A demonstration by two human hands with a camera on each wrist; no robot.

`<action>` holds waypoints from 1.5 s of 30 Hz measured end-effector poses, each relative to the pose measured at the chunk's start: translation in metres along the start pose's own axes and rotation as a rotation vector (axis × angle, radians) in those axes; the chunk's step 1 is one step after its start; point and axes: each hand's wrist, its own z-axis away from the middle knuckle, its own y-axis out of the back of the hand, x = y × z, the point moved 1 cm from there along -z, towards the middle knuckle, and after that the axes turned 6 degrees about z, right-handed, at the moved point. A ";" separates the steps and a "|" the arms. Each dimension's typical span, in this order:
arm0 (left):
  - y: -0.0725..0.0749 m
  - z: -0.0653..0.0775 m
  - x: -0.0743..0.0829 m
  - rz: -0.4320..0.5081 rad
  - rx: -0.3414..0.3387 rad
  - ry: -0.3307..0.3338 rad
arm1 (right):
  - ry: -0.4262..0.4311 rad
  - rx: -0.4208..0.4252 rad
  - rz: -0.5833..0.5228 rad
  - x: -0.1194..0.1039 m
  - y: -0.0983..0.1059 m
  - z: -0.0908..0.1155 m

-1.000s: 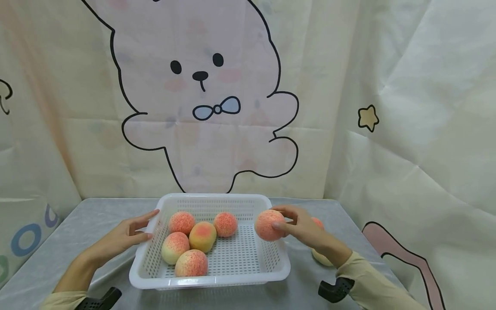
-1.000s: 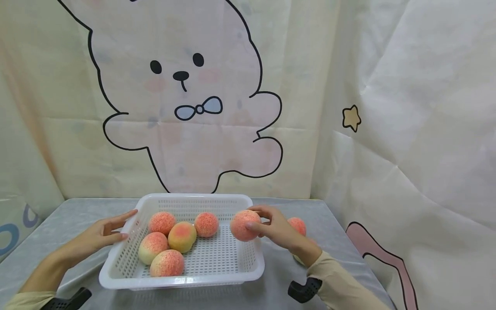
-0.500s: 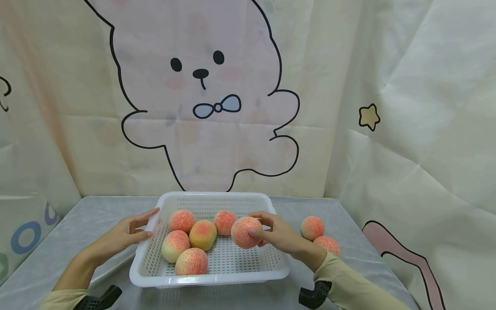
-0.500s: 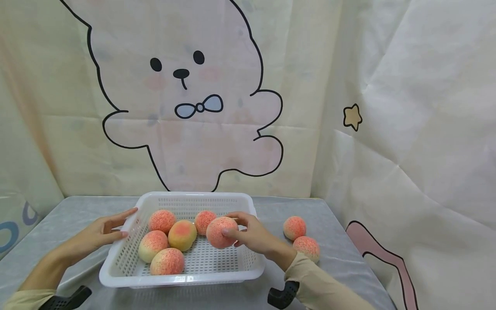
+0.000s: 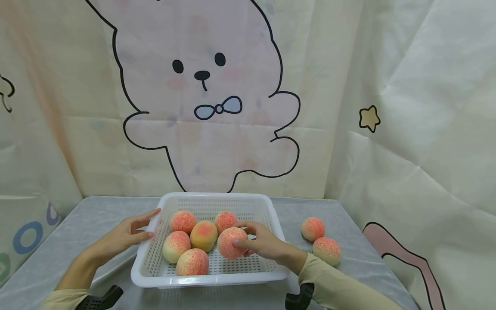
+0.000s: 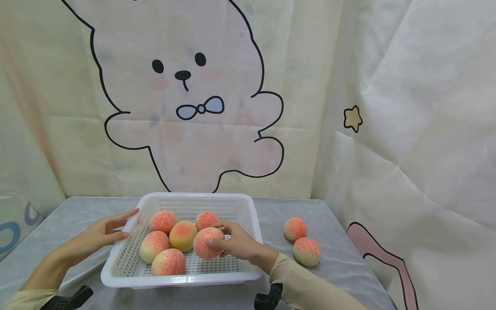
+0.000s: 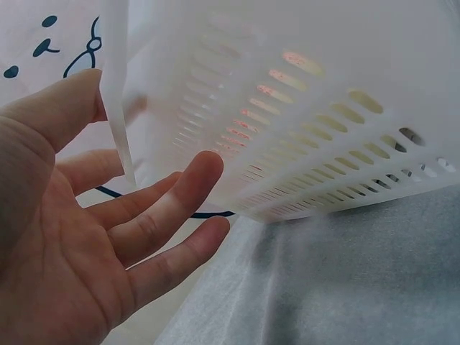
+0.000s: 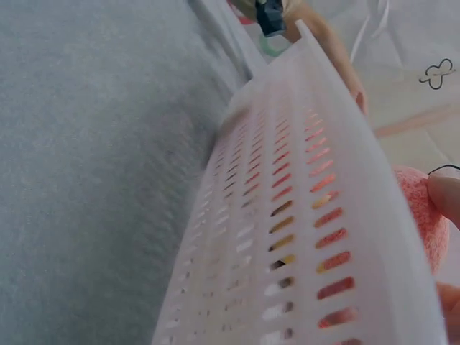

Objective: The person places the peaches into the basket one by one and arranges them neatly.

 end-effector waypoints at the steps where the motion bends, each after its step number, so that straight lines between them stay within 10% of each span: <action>1: 0.000 0.000 0.000 0.004 -0.001 0.000 | -0.011 0.001 0.004 0.000 -0.001 0.000; 45: 0.000 -0.001 0.003 -0.018 -0.012 0.001 | -0.123 -0.321 0.147 0.011 -0.023 -0.009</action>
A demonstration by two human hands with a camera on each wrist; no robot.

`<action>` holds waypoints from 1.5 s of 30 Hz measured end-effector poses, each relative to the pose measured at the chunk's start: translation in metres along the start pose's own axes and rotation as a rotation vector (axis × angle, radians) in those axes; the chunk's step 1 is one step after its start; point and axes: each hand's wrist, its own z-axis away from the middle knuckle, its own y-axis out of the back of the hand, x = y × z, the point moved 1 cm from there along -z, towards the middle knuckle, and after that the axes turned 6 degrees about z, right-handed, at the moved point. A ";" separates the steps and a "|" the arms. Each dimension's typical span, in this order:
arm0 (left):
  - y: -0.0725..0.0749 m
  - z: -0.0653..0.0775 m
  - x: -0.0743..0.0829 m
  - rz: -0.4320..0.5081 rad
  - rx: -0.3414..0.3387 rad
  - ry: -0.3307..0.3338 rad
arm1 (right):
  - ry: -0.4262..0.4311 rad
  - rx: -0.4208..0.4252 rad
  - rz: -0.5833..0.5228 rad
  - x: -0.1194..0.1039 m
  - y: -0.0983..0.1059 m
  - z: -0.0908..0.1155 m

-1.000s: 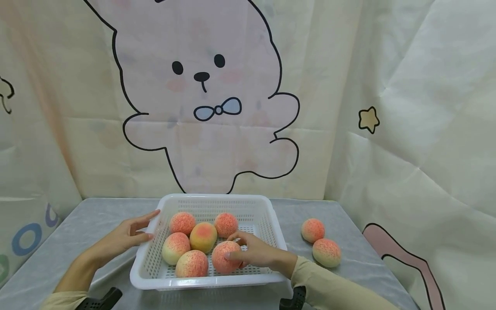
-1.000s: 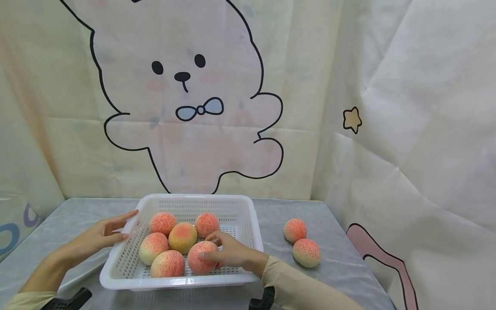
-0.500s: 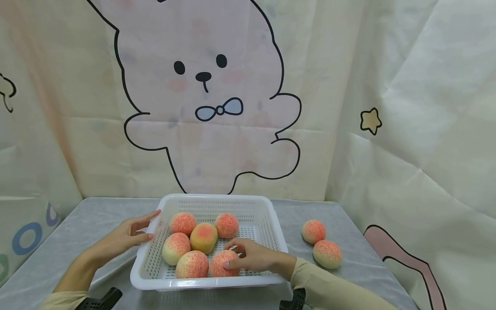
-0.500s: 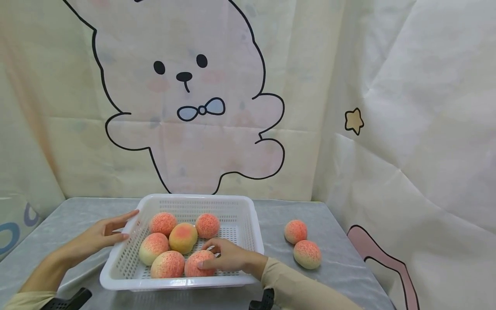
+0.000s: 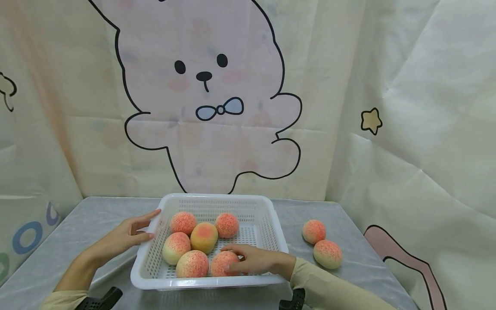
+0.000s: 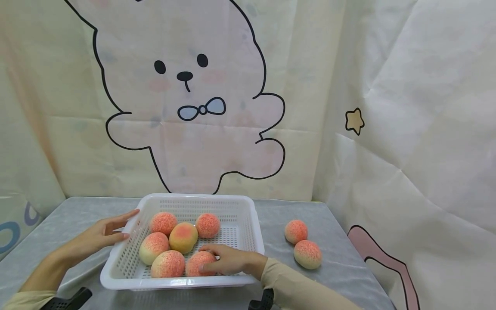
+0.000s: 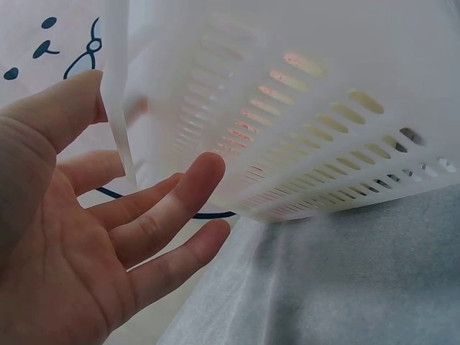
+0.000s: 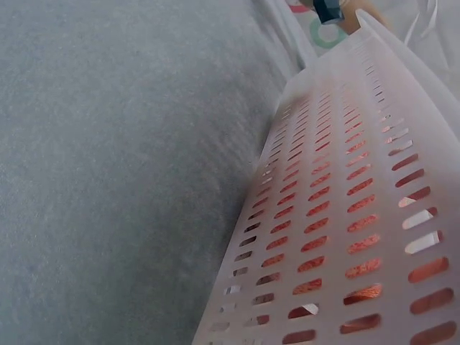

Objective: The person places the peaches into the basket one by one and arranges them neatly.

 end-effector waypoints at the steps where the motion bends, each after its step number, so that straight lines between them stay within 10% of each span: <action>1: 0.000 0.000 0.000 0.001 0.003 0.005 | -0.004 0.004 0.009 0.000 0.000 0.000; 22: -0.003 -0.002 -0.003 0.017 -0.004 0.013 | 0.016 0.080 -0.001 0.002 0.003 0.012; 45: 0.002 0.000 -0.005 0.025 -0.005 -0.003 | 0.125 0.331 -0.042 0.012 0.084 0.076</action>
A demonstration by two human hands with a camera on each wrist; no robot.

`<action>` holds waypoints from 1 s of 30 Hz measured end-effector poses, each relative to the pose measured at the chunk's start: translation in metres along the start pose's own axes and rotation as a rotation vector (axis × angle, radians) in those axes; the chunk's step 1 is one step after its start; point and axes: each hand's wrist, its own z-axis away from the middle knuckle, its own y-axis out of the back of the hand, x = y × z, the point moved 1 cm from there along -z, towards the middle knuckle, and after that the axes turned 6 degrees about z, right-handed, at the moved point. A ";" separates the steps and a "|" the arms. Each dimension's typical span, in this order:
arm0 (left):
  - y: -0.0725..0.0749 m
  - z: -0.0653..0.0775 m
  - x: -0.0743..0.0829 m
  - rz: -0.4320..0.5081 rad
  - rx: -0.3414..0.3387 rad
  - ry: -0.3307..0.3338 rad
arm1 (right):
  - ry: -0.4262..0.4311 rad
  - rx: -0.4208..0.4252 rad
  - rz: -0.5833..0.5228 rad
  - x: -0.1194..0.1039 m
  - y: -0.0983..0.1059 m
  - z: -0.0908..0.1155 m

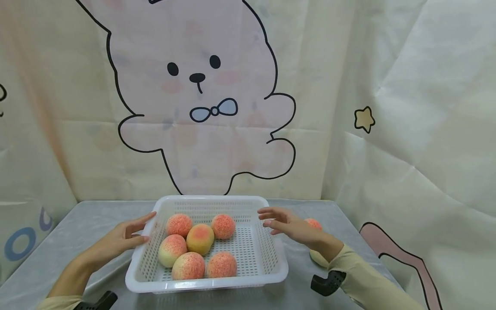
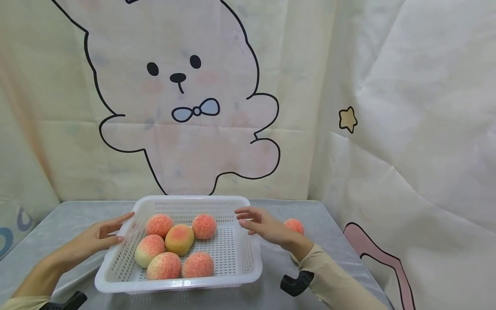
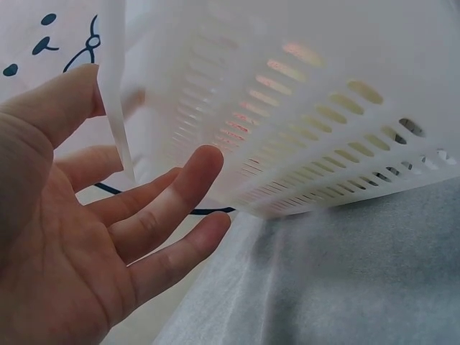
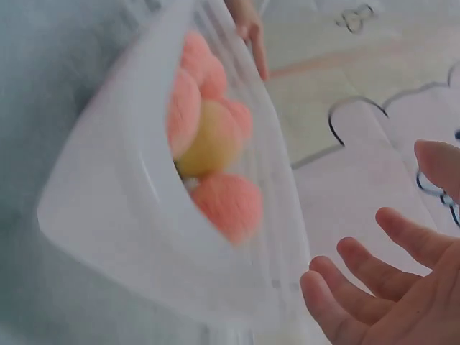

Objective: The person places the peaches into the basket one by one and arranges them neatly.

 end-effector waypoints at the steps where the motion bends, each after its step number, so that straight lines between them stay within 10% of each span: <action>1: 0.000 0.000 0.000 0.000 0.000 0.000 | -0.001 0.021 0.005 0.003 0.005 0.002; 30: -0.002 -0.001 0.003 -0.027 0.024 0.022 | -0.089 0.285 0.040 0.072 0.062 0.028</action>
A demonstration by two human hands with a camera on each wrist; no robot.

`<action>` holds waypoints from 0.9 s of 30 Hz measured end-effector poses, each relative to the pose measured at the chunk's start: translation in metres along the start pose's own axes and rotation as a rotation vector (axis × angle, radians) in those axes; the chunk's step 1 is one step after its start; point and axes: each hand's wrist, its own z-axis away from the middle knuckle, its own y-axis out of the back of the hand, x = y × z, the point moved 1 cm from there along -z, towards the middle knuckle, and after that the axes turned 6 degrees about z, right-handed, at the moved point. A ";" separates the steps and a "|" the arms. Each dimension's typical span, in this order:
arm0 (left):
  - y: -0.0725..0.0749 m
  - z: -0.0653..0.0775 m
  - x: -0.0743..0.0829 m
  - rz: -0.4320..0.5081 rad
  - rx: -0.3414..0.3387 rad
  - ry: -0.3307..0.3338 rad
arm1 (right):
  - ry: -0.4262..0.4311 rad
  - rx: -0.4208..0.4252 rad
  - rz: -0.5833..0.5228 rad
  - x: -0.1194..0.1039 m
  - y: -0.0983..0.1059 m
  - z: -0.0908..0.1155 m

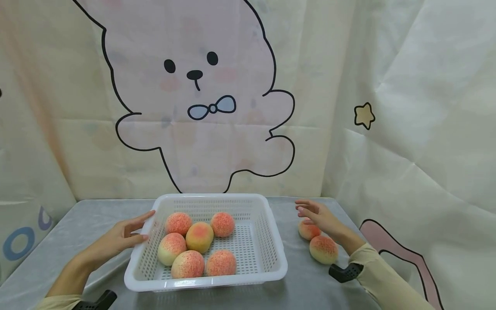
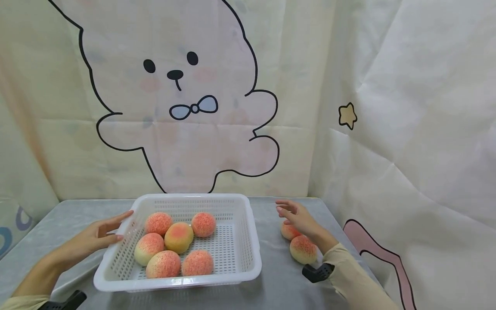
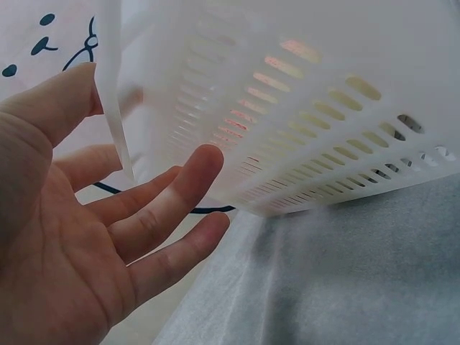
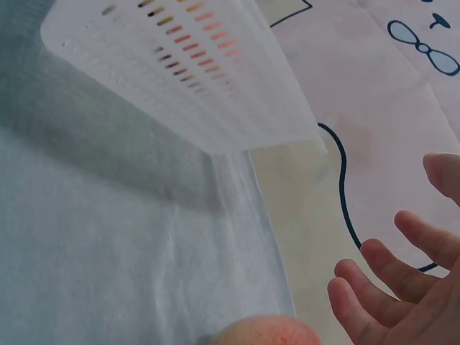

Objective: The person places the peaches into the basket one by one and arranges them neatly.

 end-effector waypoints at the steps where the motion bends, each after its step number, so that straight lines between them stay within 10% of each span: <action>1: 0.000 0.000 0.000 0.001 0.001 0.001 | 0.003 0.003 0.003 0.001 0.001 0.001; 27: 0.001 0.001 0.000 0.007 -0.010 -0.012 | -0.162 0.092 0.076 0.043 0.030 0.015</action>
